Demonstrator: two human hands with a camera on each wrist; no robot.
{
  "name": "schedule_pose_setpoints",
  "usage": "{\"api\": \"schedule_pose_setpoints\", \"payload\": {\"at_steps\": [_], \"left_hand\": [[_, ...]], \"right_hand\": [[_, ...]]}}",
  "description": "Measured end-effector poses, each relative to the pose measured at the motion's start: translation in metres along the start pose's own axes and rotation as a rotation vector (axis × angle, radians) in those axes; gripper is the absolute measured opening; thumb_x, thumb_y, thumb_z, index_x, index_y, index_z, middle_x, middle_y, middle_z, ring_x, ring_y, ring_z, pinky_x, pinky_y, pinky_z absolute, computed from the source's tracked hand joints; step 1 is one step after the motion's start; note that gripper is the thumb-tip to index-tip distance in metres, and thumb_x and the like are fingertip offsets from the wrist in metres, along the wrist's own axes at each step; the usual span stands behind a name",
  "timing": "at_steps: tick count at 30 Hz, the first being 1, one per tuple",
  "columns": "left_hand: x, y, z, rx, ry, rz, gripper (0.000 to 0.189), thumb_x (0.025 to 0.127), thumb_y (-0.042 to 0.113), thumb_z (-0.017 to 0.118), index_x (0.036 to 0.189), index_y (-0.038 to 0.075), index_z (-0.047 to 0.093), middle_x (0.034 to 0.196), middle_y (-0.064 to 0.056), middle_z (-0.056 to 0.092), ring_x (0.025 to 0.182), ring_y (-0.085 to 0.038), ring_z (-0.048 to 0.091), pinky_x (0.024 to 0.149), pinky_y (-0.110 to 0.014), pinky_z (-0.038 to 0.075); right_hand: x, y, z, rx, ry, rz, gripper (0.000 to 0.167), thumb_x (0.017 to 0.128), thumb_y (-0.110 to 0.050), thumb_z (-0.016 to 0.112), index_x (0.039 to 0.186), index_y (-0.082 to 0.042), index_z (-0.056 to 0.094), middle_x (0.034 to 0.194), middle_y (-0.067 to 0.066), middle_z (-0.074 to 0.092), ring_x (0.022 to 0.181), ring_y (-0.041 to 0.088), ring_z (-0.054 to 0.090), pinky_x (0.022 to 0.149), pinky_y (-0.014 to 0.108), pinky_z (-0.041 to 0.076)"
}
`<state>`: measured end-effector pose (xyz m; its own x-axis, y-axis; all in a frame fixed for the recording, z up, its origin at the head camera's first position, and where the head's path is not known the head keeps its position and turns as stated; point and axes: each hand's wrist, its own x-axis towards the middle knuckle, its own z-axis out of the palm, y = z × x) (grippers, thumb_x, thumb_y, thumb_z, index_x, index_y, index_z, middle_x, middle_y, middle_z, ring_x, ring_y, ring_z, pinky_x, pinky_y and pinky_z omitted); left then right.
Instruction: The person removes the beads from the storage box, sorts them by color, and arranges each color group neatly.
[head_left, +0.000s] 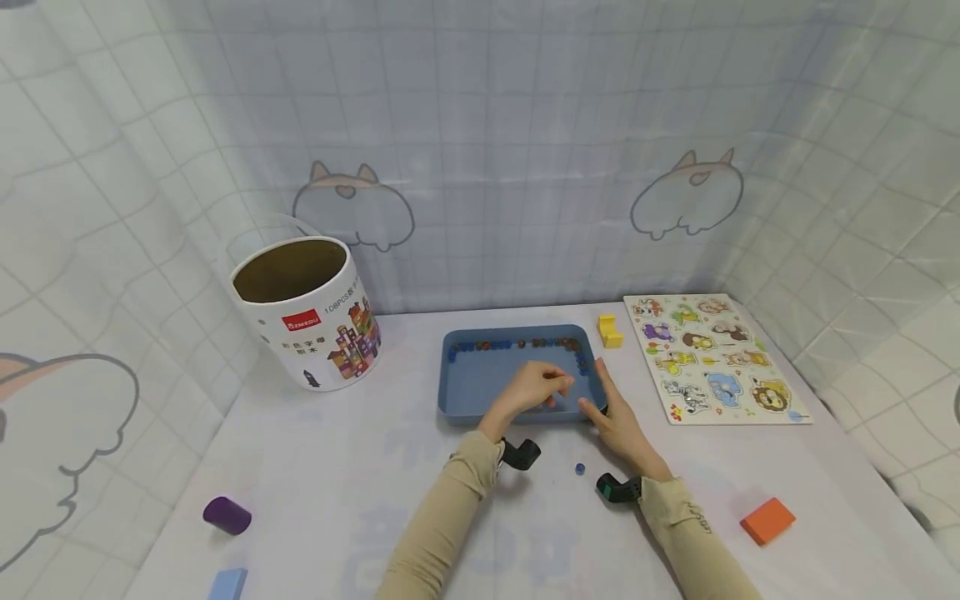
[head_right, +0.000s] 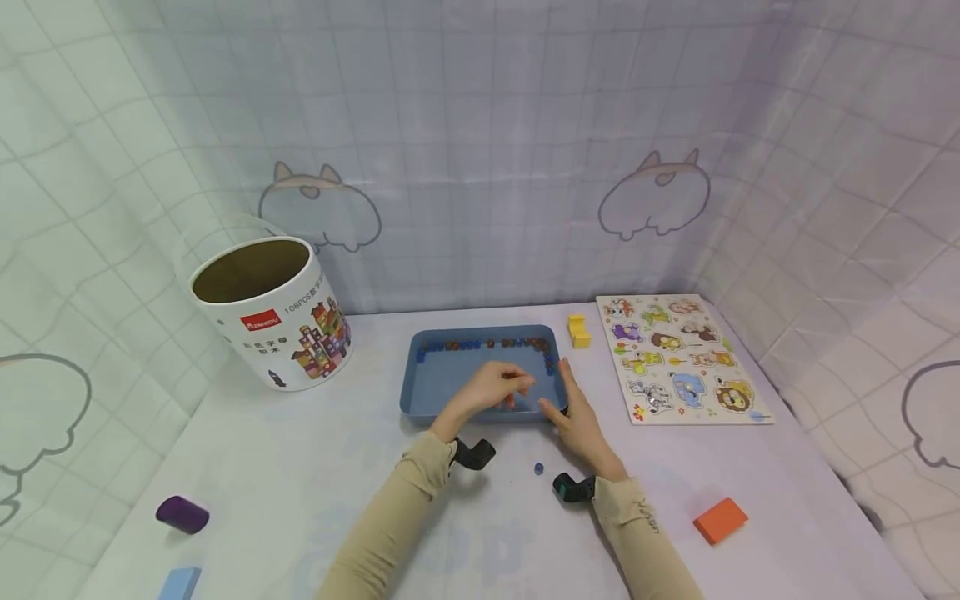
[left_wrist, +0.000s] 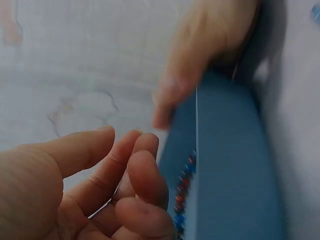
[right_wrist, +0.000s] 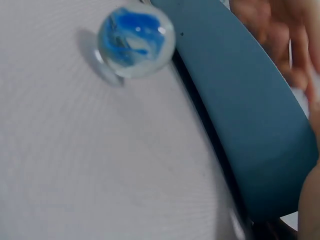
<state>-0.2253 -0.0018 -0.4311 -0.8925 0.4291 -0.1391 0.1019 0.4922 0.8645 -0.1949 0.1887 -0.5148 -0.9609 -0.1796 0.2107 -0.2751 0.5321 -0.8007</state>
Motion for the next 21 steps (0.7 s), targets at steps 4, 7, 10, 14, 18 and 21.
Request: {"api": "schedule_pose_setpoints", "payload": {"at_steps": [4,7,10,14,18,21], "left_hand": [[0.031,0.001,0.002,-0.005,0.057,-0.093,0.030,0.097,0.028,0.060,0.116,0.006,0.069,0.094,-0.009,0.073,0.072,-0.023,0.068,0.063,-0.032,0.055],[0.048,0.000,0.008,-0.026,0.108,-0.165,0.027,0.096,0.023,0.061,0.112,0.005,0.072,0.091,-0.008,0.074,0.066,-0.018,0.067,0.060,-0.027,0.054],[0.059,-0.004,0.015,-0.088,0.141,-0.250,0.022,0.094,0.016,0.062,0.105,0.002,0.074,0.088,-0.010,0.075,0.056,-0.010,0.062,0.054,-0.022,0.052],[0.065,-0.006,0.023,-0.222,0.164,-0.344,0.018,0.091,0.008,0.063,0.100,-0.003,0.074,0.086,-0.014,0.075,0.050,-0.008,0.060,0.049,-0.020,0.052],[0.068,-0.003,0.030,-0.339,0.177,-0.398,0.016,0.088,0.005,0.068,0.100,-0.006,0.073,0.091,-0.017,0.075,0.050,-0.009,0.063,0.050,-0.019,0.053],[0.073,0.001,0.036,-0.404,0.191,-0.428,0.016,0.086,0.001,0.071,0.098,-0.009,0.072,0.094,-0.021,0.074,0.049,-0.009,0.063,0.051,-0.020,0.054]], "right_hand": [[0.001,0.002,-0.001,-0.007,0.022,-0.021,0.066,0.105,-0.026,0.044,0.156,-0.003,0.009,0.162,0.019,0.007,0.148,0.041,0.013,0.117,0.058,0.016],[0.001,0.003,-0.001,-0.004,0.034,-0.016,0.063,0.105,-0.026,0.041,0.155,-0.003,0.011,0.162,0.020,0.010,0.148,0.041,0.014,0.117,0.058,0.016],[0.000,0.002,0.000,0.011,0.027,0.000,0.061,0.106,-0.027,0.039,0.155,-0.003,0.012,0.162,0.019,0.010,0.148,0.040,0.014,0.117,0.057,0.016],[-0.001,0.000,0.001,0.027,0.016,0.008,0.060,0.106,-0.025,0.038,0.155,-0.003,0.012,0.162,0.019,0.010,0.149,0.039,0.013,0.118,0.056,0.015],[0.000,0.001,0.002,0.019,0.033,-0.007,0.059,0.106,-0.024,0.038,0.155,-0.002,0.013,0.161,0.021,0.012,0.148,0.041,0.015,0.117,0.057,0.016],[0.002,0.001,0.003,0.013,0.041,-0.014,0.059,0.106,-0.024,0.038,0.155,-0.002,0.014,0.161,0.021,0.013,0.147,0.041,0.016,0.117,0.057,0.017]]}}
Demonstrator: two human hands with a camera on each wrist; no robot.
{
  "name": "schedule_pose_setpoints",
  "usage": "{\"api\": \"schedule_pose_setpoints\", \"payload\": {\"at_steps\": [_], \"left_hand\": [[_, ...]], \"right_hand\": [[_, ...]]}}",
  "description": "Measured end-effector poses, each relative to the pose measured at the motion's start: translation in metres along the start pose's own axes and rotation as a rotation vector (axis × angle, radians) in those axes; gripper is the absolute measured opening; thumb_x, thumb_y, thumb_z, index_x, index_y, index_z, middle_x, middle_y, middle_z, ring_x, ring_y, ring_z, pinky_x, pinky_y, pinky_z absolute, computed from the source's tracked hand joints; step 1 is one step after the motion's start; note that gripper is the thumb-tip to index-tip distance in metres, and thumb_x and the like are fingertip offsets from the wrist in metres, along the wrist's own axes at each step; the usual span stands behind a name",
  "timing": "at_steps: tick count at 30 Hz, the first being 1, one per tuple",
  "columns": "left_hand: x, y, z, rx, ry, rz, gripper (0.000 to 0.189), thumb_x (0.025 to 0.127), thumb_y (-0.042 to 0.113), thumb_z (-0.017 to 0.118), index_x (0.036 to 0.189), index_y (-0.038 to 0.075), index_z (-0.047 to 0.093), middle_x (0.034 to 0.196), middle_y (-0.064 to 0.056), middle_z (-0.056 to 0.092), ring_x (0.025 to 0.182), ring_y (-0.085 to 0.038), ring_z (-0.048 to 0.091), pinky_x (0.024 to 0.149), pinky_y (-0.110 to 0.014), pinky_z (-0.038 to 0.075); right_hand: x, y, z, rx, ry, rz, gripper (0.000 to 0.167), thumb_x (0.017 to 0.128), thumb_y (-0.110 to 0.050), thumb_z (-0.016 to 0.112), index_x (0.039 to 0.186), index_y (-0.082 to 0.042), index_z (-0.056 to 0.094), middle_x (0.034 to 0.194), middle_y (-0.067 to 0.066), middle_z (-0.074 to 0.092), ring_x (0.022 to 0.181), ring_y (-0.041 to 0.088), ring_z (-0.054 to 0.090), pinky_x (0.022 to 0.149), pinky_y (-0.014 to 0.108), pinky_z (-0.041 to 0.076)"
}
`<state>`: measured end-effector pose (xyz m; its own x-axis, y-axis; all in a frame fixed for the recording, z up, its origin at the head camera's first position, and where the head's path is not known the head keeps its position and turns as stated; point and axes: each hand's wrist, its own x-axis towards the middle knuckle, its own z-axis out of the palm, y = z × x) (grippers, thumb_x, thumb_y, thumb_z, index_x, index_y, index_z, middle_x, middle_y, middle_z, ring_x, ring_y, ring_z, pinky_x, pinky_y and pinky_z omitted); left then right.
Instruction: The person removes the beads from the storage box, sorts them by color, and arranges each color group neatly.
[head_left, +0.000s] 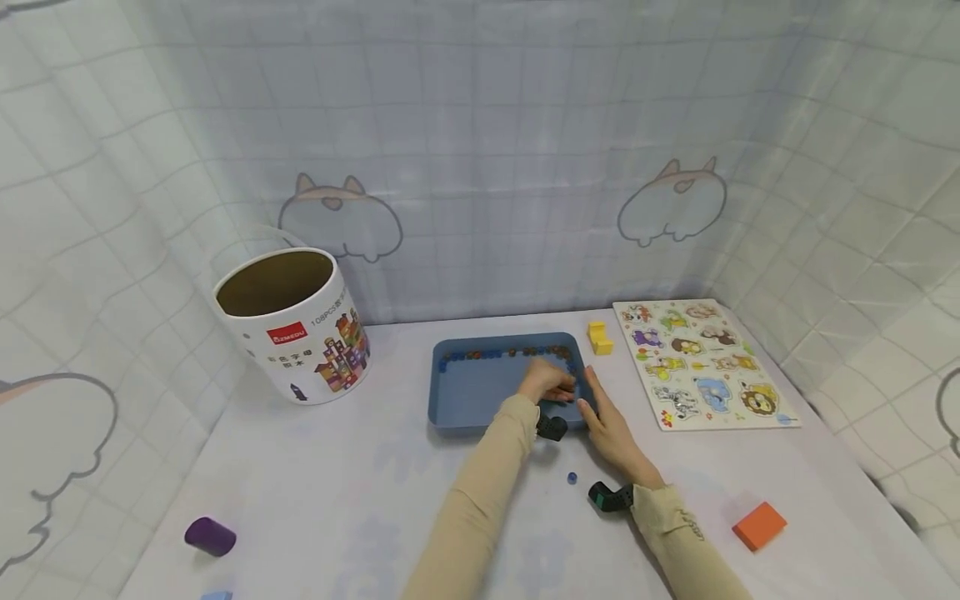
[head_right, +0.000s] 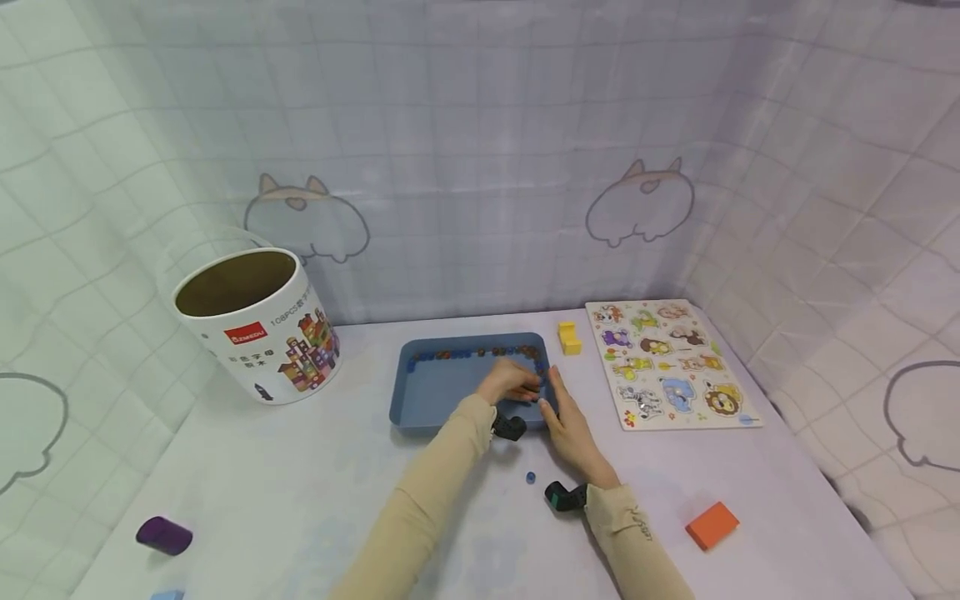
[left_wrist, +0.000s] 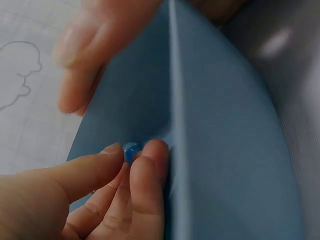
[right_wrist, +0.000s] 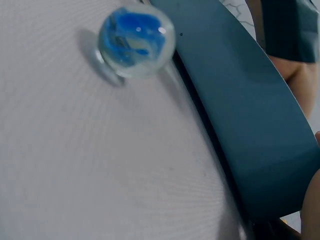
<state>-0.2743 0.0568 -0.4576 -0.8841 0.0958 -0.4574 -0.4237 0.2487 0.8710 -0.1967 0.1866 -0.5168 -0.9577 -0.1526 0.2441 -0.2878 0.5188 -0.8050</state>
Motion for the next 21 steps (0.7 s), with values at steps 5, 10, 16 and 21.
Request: {"api": "schedule_pose_setpoints", "payload": {"at_steps": [5,10,16,21], "left_hand": [[0.000,-0.001,0.005,-0.026,0.035,-0.023,0.013,0.083,-0.004,0.072,0.095,-0.010,0.071,0.093,-0.022,0.073,0.049,-0.011,0.064,0.056,-0.022,0.057],[-0.005,0.000,0.000,-0.038,-0.010,0.014,0.015,0.083,-0.004,0.071,0.097,-0.010,0.071,0.093,-0.022,0.073,0.053,-0.012,0.067,0.058,-0.023,0.057],[-0.014,0.004,-0.020,-0.064,-0.154,0.077,0.021,0.086,0.001,0.068,0.103,-0.011,0.070,0.094,-0.022,0.073,0.058,-0.012,0.068,0.059,-0.021,0.057],[-0.026,-0.002,-0.042,0.026,-0.215,0.126,0.026,0.090,0.009,0.066,0.112,-0.006,0.067,0.092,-0.018,0.074,0.060,-0.010,0.066,0.060,-0.022,0.056]], "right_hand": [[0.000,-0.002,0.002,-0.004,-0.002,-0.012,0.060,0.106,-0.026,0.038,0.155,-0.002,0.014,0.161,0.021,0.014,0.147,0.041,0.017,0.116,0.057,0.018],[-0.002,-0.001,0.000,-0.015,-0.010,-0.001,0.060,0.106,-0.027,0.038,0.155,-0.003,0.013,0.161,0.020,0.013,0.147,0.040,0.017,0.116,0.057,0.018],[-0.002,-0.002,-0.004,-0.005,-0.012,0.017,0.060,0.106,-0.026,0.038,0.156,-0.005,0.013,0.162,0.017,0.013,0.149,0.038,0.016,0.118,0.055,0.016],[-0.003,-0.002,-0.003,-0.001,-0.023,0.037,0.060,0.106,-0.027,0.038,0.156,-0.005,0.012,0.163,0.016,0.012,0.149,0.037,0.014,0.119,0.054,0.014]]}}
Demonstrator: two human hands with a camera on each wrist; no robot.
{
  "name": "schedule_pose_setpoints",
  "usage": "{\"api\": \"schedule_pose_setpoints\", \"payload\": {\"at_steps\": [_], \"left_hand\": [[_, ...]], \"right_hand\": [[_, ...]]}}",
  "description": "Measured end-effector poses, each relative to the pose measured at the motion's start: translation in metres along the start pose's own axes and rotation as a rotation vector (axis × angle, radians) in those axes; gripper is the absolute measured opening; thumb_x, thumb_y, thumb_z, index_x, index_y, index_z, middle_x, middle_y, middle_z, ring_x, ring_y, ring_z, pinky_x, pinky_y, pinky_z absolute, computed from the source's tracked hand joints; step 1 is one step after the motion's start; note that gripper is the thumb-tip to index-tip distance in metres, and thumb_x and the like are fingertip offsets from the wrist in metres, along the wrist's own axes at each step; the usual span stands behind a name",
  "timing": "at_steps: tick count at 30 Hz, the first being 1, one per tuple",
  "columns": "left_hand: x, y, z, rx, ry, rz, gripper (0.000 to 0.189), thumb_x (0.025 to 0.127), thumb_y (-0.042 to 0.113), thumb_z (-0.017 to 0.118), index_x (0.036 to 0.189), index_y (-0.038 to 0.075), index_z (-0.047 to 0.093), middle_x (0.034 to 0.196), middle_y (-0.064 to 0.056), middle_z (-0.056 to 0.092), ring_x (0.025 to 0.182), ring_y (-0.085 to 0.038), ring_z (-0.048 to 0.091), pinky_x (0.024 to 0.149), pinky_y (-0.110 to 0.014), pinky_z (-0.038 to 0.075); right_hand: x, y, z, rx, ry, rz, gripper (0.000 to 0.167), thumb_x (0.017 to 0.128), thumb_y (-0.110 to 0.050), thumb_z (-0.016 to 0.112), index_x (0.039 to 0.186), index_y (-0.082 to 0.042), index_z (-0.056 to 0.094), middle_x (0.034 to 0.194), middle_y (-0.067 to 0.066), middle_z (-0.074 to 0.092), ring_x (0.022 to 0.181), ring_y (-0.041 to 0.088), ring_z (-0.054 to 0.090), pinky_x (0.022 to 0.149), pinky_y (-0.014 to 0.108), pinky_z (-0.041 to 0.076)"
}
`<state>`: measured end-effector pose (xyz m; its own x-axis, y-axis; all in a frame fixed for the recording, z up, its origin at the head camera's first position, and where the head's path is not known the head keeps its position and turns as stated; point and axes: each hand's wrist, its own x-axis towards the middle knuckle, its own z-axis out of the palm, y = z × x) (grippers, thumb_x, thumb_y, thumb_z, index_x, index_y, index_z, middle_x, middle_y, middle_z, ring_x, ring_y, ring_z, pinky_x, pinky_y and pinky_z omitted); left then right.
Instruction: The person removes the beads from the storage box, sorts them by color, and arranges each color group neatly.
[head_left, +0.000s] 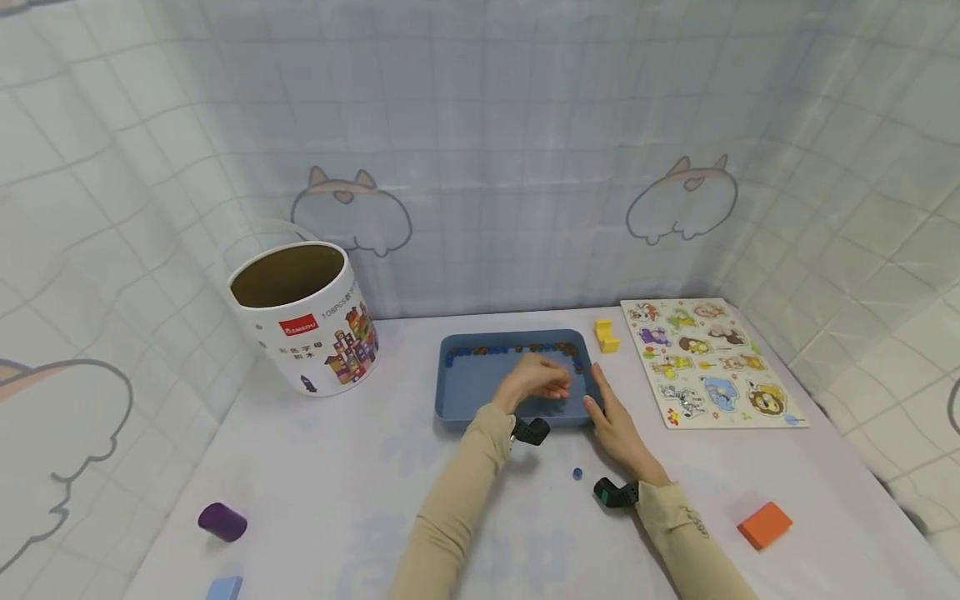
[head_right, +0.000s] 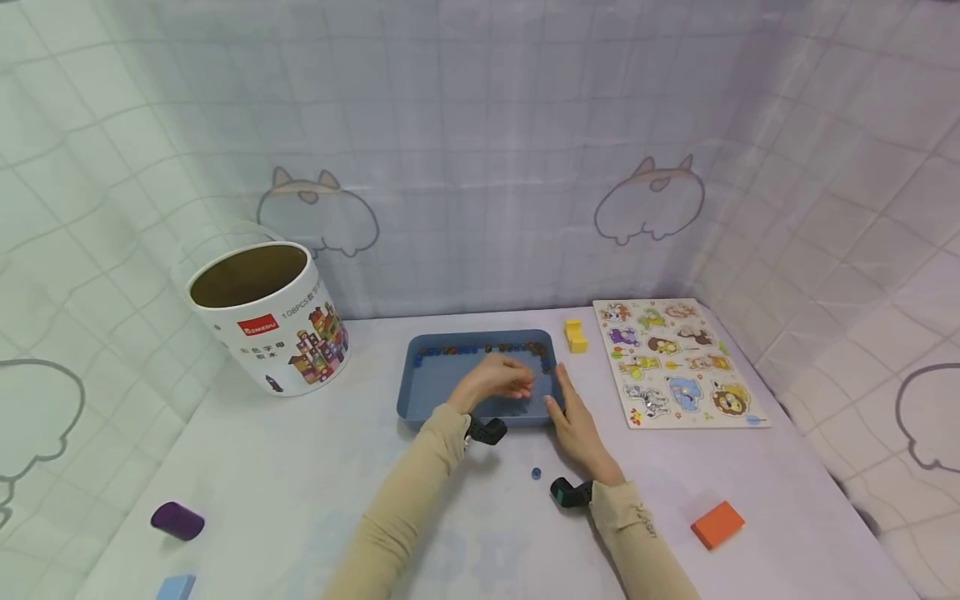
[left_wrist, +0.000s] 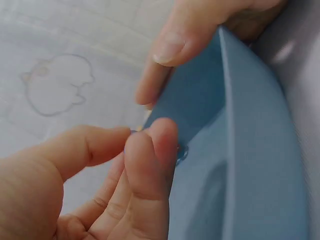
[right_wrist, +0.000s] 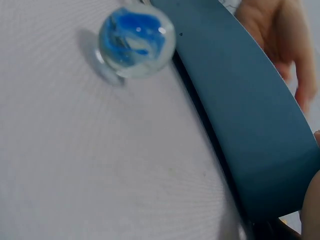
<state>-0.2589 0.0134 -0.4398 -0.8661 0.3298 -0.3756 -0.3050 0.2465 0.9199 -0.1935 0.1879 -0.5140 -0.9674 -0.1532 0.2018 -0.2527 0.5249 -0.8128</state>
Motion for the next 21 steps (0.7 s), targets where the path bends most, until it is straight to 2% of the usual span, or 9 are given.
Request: {"api": "schedule_pose_setpoints", "payload": {"at_steps": [3,6,10,13,16,21], "left_hand": [[-0.014,-0.007,-0.008,0.044,-0.042,0.026,0.023,0.091,0.011,0.066,0.110,-0.002,0.068,0.090,-0.016,0.073,0.060,-0.010,0.067,0.062,-0.025,0.058],[-0.036,-0.013,-0.013,0.078,-0.078,0.053,0.018,0.092,0.012,0.066,0.106,0.002,0.069,0.090,-0.016,0.074,0.059,-0.011,0.067,0.065,-0.031,0.059],[-0.068,-0.025,-0.015,0.131,-0.127,0.092,0.016,0.092,0.013,0.067,0.104,0.003,0.069,0.090,-0.015,0.075,0.058,-0.012,0.067,0.065,-0.037,0.059],[-0.085,-0.039,-0.013,0.185,-0.164,0.103,0.014,0.090,0.014,0.069,0.100,0.005,0.071,0.086,-0.013,0.075,0.056,-0.012,0.065,0.062,-0.036,0.058],[-0.094,-0.051,-0.009,0.239,-0.174,0.097,0.008,0.088,0.015,0.072,0.093,0.009,0.074,0.079,-0.008,0.074,0.053,-0.012,0.064,0.055,-0.032,0.056],[-0.095,-0.065,0.003,0.302,-0.159,0.106,0.003,0.085,0.010,0.074,0.087,0.011,0.076,0.069,-0.005,0.072,0.047,-0.011,0.060,0.045,-0.025,0.051]], "right_hand": [[0.001,0.000,0.000,-0.004,-0.004,0.009,0.060,0.106,-0.027,0.038,0.156,-0.006,0.011,0.163,0.016,0.011,0.150,0.037,0.013,0.120,0.054,0.014],[0.001,0.001,0.000,-0.004,-0.004,0.004,0.061,0.106,-0.027,0.038,0.156,-0.006,0.011,0.163,0.017,0.011,0.149,0.038,0.013,0.119,0.054,0.014],[0.001,0.002,0.001,-0.007,-0.002,-0.004,0.061,0.106,-0.027,0.039,0.156,-0.007,0.011,0.163,0.017,0.011,0.149,0.038,0.014,0.119,0.055,0.014],[0.001,0.002,0.001,-0.016,-0.002,-0.004,0.061,0.106,-0.028,0.038,0.157,-0.008,0.011,0.163,0.016,0.011,0.149,0.038,0.014,0.119,0.055,0.015],[0.000,0.002,0.000,-0.021,-0.008,0.000,0.061,0.106,-0.030,0.038,0.157,-0.009,0.010,0.163,0.016,0.011,0.149,0.038,0.013,0.119,0.055,0.014],[0.000,0.000,-0.001,-0.011,-0.013,0.007,0.062,0.106,-0.031,0.038,0.157,-0.009,0.010,0.163,0.016,0.010,0.149,0.037,0.013,0.119,0.054,0.014]]}}
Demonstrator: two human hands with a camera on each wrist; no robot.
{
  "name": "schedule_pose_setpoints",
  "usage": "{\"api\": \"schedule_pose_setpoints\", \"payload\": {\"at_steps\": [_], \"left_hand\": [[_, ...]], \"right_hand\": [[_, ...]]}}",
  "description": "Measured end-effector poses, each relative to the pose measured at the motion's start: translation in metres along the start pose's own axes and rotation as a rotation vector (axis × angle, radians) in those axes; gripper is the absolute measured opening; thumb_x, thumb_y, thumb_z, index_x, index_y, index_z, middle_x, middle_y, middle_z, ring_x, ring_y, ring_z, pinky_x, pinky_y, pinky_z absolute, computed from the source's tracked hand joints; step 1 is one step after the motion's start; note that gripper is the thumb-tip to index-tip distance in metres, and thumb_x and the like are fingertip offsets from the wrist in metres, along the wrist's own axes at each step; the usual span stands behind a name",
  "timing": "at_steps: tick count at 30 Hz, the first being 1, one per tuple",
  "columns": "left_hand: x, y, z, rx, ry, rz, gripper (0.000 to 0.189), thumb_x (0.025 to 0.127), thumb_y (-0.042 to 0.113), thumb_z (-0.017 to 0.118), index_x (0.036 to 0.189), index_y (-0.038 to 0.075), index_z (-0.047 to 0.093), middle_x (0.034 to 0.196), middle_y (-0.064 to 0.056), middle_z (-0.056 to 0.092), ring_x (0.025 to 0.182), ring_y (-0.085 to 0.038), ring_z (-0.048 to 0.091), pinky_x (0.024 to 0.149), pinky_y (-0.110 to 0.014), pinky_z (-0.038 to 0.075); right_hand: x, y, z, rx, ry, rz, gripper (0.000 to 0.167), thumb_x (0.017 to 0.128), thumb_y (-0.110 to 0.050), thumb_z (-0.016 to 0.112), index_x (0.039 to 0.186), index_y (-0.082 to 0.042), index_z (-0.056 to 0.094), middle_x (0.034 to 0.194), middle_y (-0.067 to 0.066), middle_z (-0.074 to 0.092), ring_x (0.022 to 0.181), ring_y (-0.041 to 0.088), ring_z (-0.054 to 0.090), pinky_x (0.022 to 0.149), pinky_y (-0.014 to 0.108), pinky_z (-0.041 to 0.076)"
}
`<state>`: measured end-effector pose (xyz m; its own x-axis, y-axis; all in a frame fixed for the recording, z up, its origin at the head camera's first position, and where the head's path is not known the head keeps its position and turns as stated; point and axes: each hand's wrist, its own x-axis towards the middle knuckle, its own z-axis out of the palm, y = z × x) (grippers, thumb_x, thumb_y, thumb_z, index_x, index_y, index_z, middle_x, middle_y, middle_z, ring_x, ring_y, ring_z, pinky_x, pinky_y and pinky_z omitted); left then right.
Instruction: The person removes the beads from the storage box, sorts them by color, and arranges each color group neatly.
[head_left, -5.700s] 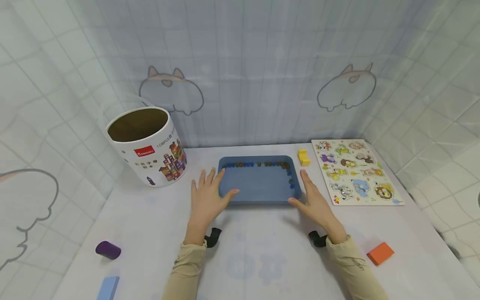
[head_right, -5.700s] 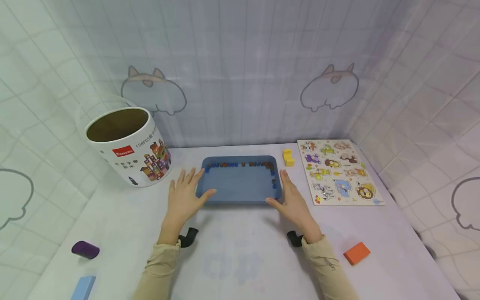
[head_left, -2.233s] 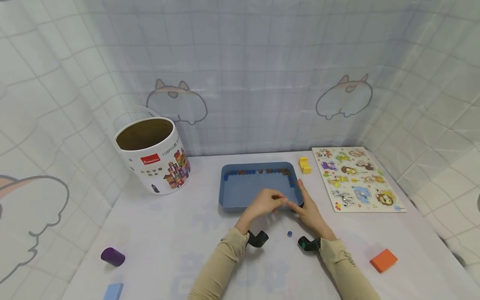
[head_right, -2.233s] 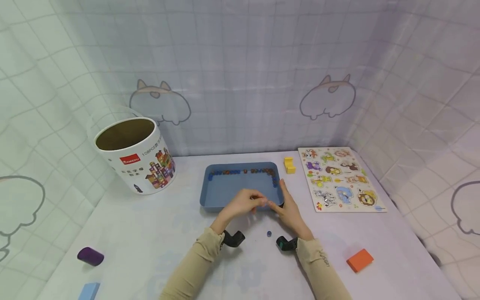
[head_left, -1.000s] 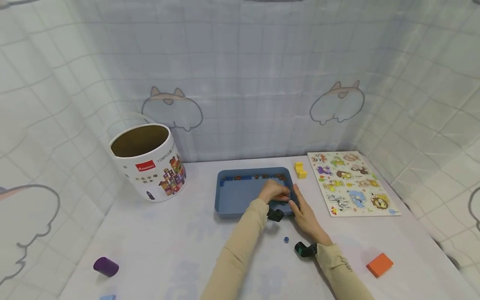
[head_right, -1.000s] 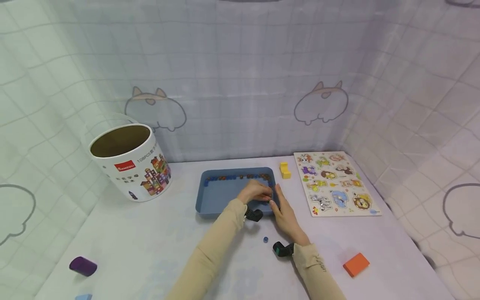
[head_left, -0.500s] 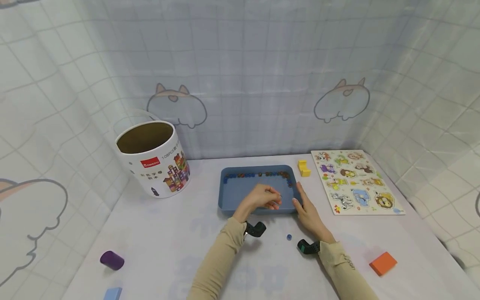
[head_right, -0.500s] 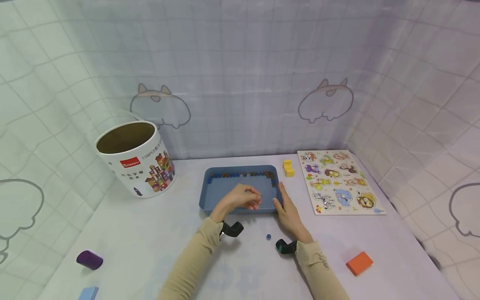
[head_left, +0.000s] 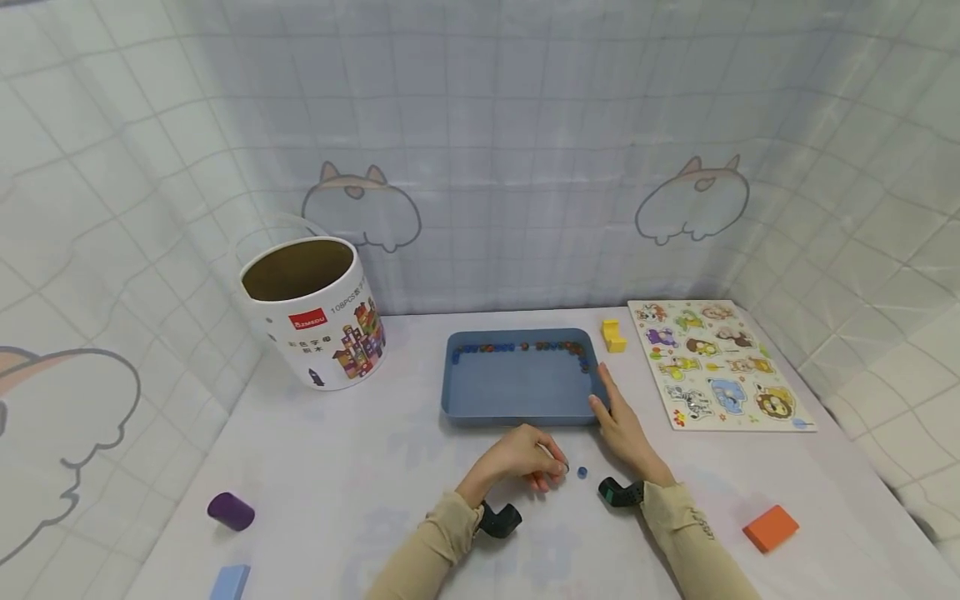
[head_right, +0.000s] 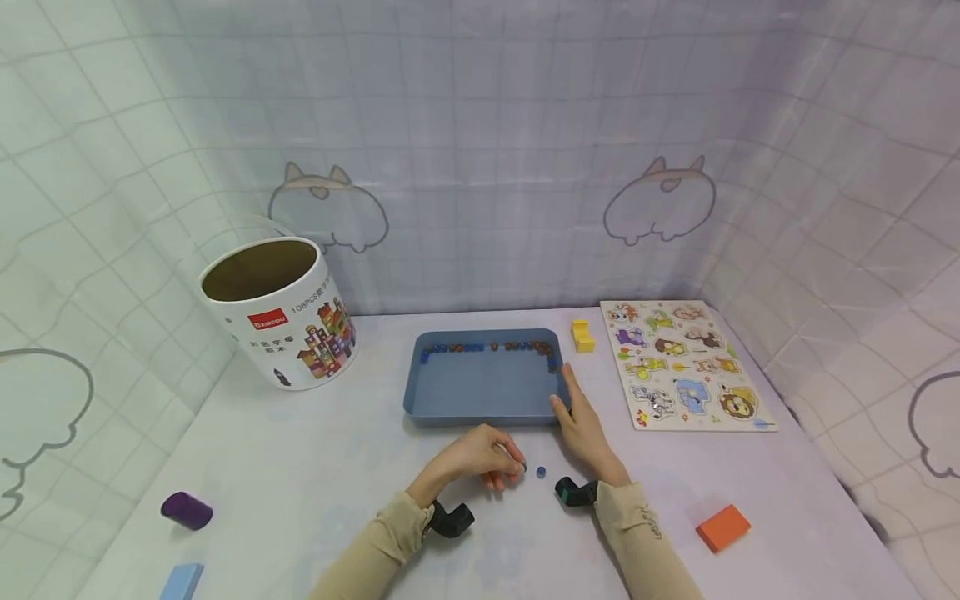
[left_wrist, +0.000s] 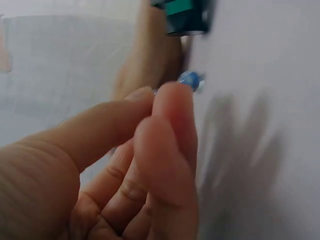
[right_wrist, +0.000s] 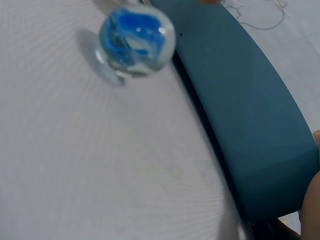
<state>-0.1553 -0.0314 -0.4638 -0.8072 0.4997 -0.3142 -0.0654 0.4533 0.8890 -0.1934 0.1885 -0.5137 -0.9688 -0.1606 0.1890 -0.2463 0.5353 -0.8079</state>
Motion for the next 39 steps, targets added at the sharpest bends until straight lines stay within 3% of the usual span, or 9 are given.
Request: {"api": "schedule_pose_setpoints", "payload": {"at_steps": [8,15,21,27,33,39], "left_hand": [[0.004,-0.003,0.013,0.081,0.019,0.002,0.004,0.085,0.013,0.074,0.085,0.009,0.076,0.059,-0.001,0.067,0.039,-0.007,0.053,0.039,-0.019,0.042],[0.009,0.011,0.002,0.072,0.013,-0.006,0.009,0.089,0.017,0.071,0.096,0.013,0.075,0.065,-0.002,0.070,0.040,-0.009,0.051,0.041,-0.020,0.040],[0.040,0.035,-0.023,-0.067,0.095,0.038,0.028,0.094,0.022,0.065,0.115,0.004,0.069,0.090,-0.015,0.074,0.048,-0.010,0.057,0.047,-0.024,0.044],[0.084,0.053,-0.034,-0.098,0.218,0.002,0.027,0.096,0.019,0.062,0.118,0.005,0.068,0.097,-0.013,0.074,0.052,-0.009,0.060,0.053,-0.026,0.049],[0.116,0.060,-0.030,-0.144,0.300,-0.121,0.023,0.093,0.010,0.063,0.114,0.003,0.070,0.104,-0.013,0.073,0.056,-0.008,0.061,0.064,-0.027,0.056],[0.136,0.059,-0.020,-0.262,0.358,-0.235,0.023,0.088,-0.002,0.063,0.110,-0.005,0.070,0.101,-0.019,0.073,0.051,-0.008,0.058,0.050,-0.017,0.050]], "right_hand": [[0.001,0.000,0.000,0.012,0.004,-0.007,0.062,0.106,-0.030,0.038,0.156,-0.005,0.011,0.162,0.018,0.011,0.149,0.038,0.013,0.119,0.055,0.014],[0.001,0.001,0.000,0.010,0.000,-0.014,0.062,0.106,-0.029,0.039,0.156,-0.006,0.011,0.162,0.018,0.011,0.149,0.039,0.014,0.119,0.055,0.014],[0.002,0.002,-0.001,0.010,0.011,-0.014,0.062,0.106,-0.030,0.039,0.156,-0.006,0.011,0.162,0.018,0.011,0.148,0.040,0.014,0.118,0.056,0.015],[0.002,0.002,-0.001,0.013,0.009,-0.012,0.062,0.106,-0.029,0.039,0.156,-0.004,0.012,0.162,0.019,0.011,0.148,0.041,0.014,0.118,0.057,0.015],[0.002,0.001,0.000,0.043,0.000,0.008,0.062,0.106,-0.027,0.039,0.156,-0.005,0.011,0.163,0.017,0.010,0.149,0.038,0.012,0.119,0.055,0.014],[0.003,0.001,0.003,0.044,0.017,-0.004,0.060,0.105,-0.020,0.042,0.156,-0.004,0.013,0.162,0.017,0.013,0.149,0.038,0.014,0.119,0.056,0.015]]}}
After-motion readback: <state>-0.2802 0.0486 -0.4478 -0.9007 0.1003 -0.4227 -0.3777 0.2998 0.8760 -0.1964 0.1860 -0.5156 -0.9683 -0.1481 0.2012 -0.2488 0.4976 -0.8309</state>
